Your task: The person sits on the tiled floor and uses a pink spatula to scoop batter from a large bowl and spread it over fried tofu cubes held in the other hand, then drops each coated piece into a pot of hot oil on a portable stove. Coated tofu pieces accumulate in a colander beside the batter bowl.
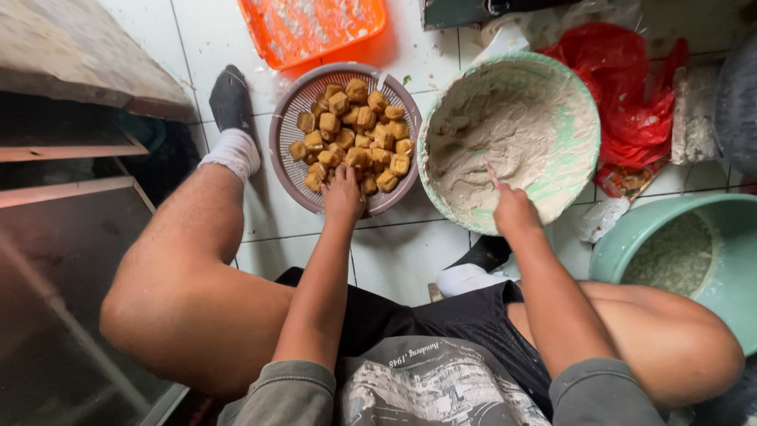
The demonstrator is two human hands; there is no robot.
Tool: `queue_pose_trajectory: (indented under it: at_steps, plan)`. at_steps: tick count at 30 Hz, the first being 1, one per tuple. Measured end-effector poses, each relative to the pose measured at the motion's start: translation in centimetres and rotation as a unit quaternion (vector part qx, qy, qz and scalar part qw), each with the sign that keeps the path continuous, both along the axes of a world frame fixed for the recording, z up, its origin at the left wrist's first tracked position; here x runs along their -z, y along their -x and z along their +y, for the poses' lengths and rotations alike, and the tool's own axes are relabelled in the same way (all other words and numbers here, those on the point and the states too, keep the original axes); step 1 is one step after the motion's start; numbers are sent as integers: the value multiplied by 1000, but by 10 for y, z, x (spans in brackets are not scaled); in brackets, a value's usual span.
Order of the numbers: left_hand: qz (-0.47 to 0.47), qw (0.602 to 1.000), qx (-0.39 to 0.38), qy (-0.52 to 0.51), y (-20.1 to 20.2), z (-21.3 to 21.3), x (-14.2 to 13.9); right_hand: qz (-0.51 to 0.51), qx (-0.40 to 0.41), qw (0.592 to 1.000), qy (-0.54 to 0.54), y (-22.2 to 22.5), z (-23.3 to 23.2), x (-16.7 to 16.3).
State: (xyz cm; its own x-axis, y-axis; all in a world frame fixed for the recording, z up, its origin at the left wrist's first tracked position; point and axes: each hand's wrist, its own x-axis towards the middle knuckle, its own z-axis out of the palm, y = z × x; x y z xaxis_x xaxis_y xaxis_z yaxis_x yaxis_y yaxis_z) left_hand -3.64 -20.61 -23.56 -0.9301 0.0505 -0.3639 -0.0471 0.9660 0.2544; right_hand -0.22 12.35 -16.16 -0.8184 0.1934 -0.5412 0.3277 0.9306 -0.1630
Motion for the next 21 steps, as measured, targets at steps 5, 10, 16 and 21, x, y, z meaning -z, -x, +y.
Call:
queue_pose_trajectory:
  at_steps: [5, 10, 16, 21]
  plan:
    - [25, 999, -21, -37, 0, -4, -3, -17, -72, 996, 52, -4, -34, 0]
    - [12, 997, -48, -52, 0, 0, -3, 86, 19, 971, 220, -27, -55, -3]
    - [159, 981, -53, -97, 2, 4, -5, 32, 444, 684, 578, -45, -88, 10]
    - [198, 927, -174, -266, 31, 35, -32, 57, 476, 600, 641, -19, -65, -34]
